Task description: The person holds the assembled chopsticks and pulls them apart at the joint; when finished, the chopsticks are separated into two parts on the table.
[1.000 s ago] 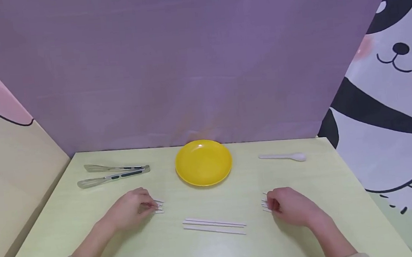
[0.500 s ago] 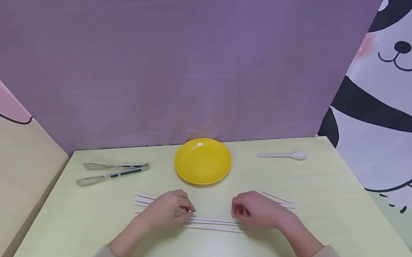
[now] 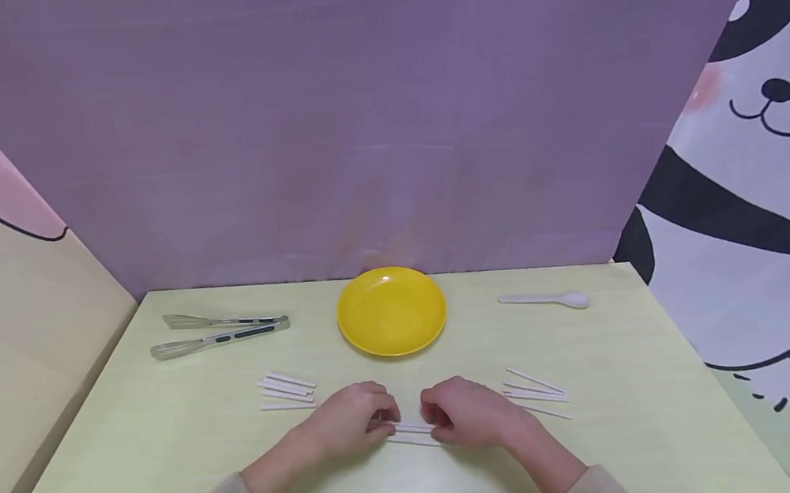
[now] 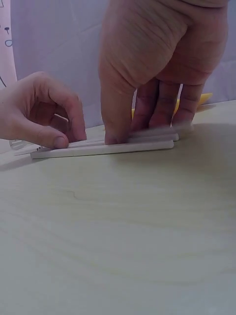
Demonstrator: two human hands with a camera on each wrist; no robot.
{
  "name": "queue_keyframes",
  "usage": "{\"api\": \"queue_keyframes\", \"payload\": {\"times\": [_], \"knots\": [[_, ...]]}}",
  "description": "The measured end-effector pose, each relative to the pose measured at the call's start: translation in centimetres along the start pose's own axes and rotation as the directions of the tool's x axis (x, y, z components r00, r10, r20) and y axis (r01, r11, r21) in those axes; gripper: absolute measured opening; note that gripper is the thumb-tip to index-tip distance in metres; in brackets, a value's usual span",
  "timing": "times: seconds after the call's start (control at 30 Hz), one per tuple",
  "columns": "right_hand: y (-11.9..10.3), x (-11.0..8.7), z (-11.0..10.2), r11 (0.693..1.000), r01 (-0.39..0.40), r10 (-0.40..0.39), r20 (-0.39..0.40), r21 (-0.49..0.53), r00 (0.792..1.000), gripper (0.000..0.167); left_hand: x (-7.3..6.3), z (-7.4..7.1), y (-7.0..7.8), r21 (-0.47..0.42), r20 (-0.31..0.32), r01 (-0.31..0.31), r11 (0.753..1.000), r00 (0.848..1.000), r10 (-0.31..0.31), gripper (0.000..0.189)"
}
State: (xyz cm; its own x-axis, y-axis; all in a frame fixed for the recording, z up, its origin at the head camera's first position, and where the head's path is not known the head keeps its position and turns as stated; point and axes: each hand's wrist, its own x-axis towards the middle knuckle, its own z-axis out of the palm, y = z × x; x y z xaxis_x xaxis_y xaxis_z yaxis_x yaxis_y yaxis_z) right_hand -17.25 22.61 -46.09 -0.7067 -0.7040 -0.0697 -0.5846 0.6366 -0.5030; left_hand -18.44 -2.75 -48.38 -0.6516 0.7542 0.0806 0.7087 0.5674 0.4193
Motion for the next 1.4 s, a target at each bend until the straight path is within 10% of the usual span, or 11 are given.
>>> {"api": "queue_keyframes", "payload": {"times": [0.63, 0.87, 1.13, 1.4], "knots": [[-0.8, 0.3, -2.1, 0.997, 0.005, -0.003, -0.020, 0.075, 1.000, 0.009, 1.2, -0.3, 0.5, 0.041, -0.039, 0.029, 0.999, 0.999, -0.028, 0.017], [-0.7, 0.0, -3.9, 0.987, 0.121, -0.121, -0.010, 0.102, 0.993, 0.027, 1.5, -1.1, 1.2, 0.135, -0.164, -0.028, 0.990, 0.985, 0.050, 0.039], [-0.9, 0.2, -5.0, 0.989, 0.128, -0.124, -0.055, 0.072, 0.991, 0.028, 1.9, -2.3, 2.2, 0.162, -0.208, 0.077, 0.984, 0.977, -0.042, 0.042], [-1.1, 0.2, -6.0, 0.982, 0.151, -0.152, -0.007, 0.111, 0.988, 0.027, 1.8, -3.1, 2.0, 0.220, -0.273, -0.023, 0.975, 0.958, 0.084, 0.046]]}}
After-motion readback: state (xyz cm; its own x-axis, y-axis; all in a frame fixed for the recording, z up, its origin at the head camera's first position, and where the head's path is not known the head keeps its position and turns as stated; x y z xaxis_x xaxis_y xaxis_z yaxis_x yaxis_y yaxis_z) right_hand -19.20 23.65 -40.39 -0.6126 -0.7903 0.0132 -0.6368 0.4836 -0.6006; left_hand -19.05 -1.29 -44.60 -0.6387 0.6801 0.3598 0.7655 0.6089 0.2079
